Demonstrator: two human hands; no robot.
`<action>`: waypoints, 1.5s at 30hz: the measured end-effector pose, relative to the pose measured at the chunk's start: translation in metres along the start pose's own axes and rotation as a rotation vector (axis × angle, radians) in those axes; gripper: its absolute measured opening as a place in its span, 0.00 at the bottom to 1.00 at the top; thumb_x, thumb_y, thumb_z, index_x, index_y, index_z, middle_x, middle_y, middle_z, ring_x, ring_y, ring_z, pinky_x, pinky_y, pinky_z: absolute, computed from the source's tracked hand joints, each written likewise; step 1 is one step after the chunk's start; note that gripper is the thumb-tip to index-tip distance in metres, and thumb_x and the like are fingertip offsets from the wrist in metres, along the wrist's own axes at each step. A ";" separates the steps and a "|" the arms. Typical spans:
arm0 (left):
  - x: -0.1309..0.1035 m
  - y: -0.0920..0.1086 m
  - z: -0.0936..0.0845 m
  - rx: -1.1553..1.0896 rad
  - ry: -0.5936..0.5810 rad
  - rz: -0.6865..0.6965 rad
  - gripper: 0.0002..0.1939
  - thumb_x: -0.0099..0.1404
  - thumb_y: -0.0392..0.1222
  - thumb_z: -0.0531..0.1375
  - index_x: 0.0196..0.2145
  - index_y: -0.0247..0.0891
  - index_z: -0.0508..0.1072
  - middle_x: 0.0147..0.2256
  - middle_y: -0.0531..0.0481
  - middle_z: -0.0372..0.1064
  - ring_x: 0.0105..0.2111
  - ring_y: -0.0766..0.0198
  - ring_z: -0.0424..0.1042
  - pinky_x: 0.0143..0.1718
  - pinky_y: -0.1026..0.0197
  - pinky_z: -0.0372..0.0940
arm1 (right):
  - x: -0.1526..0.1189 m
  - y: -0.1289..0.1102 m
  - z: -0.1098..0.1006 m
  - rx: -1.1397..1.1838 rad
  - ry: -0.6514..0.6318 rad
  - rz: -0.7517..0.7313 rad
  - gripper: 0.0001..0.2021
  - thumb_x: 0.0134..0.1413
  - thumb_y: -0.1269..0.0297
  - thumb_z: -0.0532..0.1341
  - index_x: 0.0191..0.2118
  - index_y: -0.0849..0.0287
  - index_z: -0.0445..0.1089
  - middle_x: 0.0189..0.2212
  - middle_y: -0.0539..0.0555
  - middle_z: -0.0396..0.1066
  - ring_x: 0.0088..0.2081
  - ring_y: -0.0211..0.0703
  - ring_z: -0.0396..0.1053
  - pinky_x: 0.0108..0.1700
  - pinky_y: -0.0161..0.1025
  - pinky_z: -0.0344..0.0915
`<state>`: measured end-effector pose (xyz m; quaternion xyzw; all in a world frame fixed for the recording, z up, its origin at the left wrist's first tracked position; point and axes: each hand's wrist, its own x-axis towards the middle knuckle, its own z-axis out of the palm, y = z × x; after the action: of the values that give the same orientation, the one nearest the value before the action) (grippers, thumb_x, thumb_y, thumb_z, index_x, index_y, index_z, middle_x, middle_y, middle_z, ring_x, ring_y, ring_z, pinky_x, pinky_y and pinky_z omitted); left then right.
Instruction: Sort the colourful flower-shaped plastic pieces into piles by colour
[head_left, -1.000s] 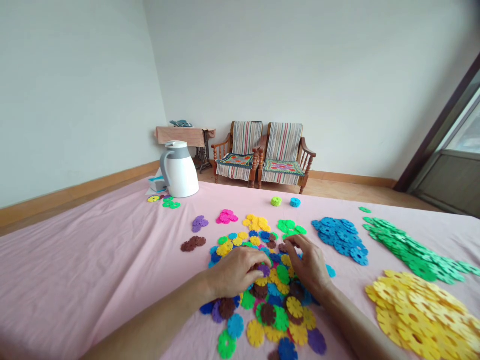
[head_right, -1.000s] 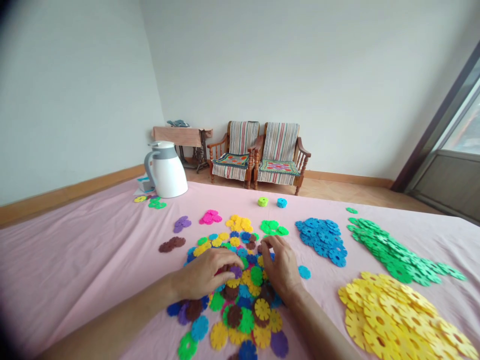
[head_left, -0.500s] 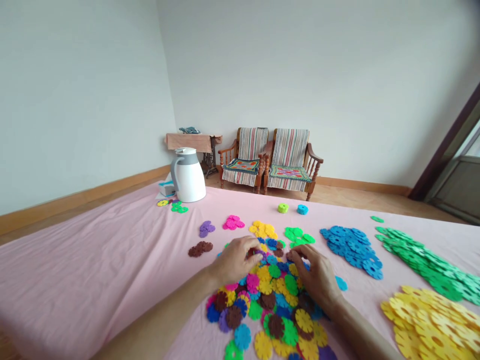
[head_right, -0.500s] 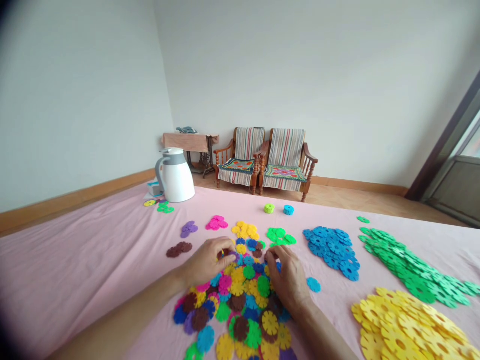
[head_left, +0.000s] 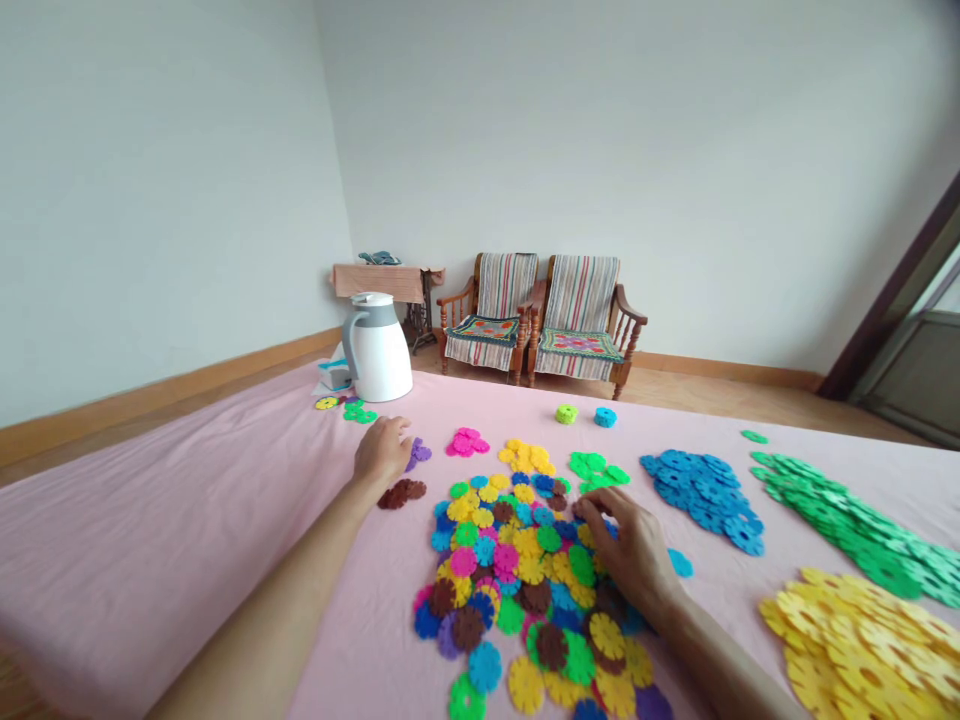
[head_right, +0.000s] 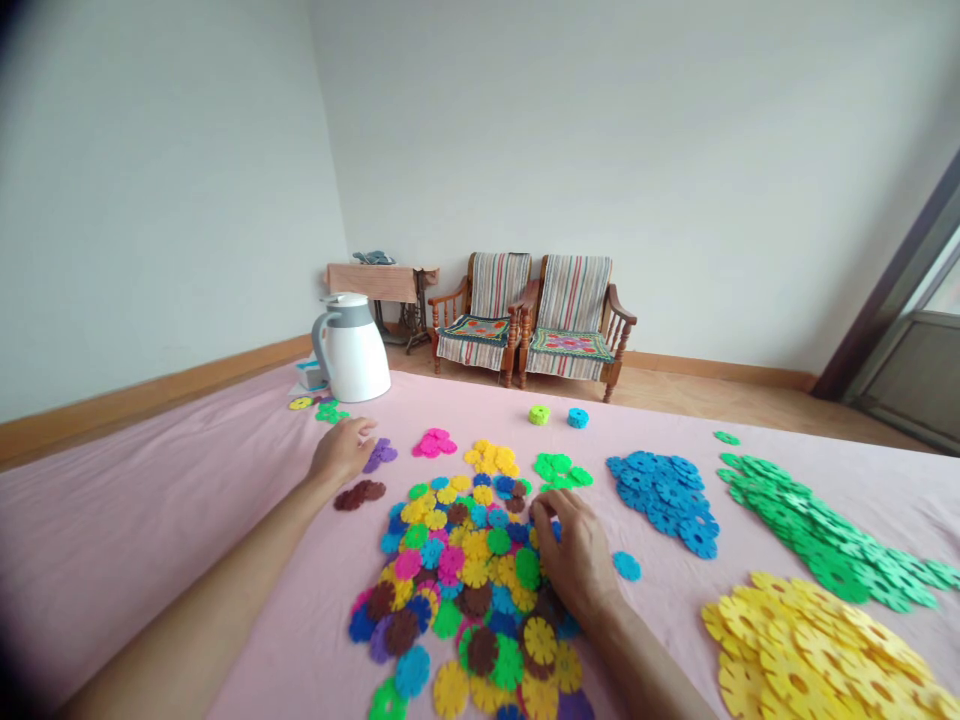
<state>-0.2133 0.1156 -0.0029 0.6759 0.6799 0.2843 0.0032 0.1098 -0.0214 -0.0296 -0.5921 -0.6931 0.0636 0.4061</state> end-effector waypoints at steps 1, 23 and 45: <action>-0.002 0.004 -0.001 -0.028 0.004 0.047 0.11 0.57 0.35 0.56 0.38 0.36 0.72 0.37 0.46 0.71 0.34 0.62 0.70 0.36 0.64 0.61 | 0.000 0.000 0.000 0.000 -0.003 0.001 0.12 0.57 0.61 0.50 0.29 0.57 0.68 0.28 0.51 0.70 0.33 0.41 0.66 0.35 0.37 0.58; -0.049 0.070 -0.008 -0.487 -0.636 0.610 0.11 0.54 0.28 0.54 0.32 0.35 0.75 0.31 0.51 0.73 0.31 0.67 0.69 0.33 0.68 0.61 | 0.001 0.001 0.002 -0.001 -0.001 0.012 0.12 0.57 0.60 0.50 0.30 0.57 0.68 0.28 0.52 0.69 0.32 0.42 0.66 0.36 0.37 0.59; -0.060 0.074 0.006 -0.233 -0.482 0.766 0.09 0.56 0.32 0.56 0.35 0.38 0.72 0.35 0.49 0.69 0.38 0.60 0.67 0.42 0.61 0.59 | 0.011 0.003 -0.054 -0.320 -0.348 0.057 0.07 0.47 0.66 0.55 0.23 0.57 0.67 0.20 0.50 0.68 0.24 0.38 0.64 0.25 0.34 0.50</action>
<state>-0.1381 0.0569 -0.0019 0.9203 0.3246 0.1743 0.1318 0.1468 -0.0319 0.0096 -0.6484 -0.7370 0.0656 0.1794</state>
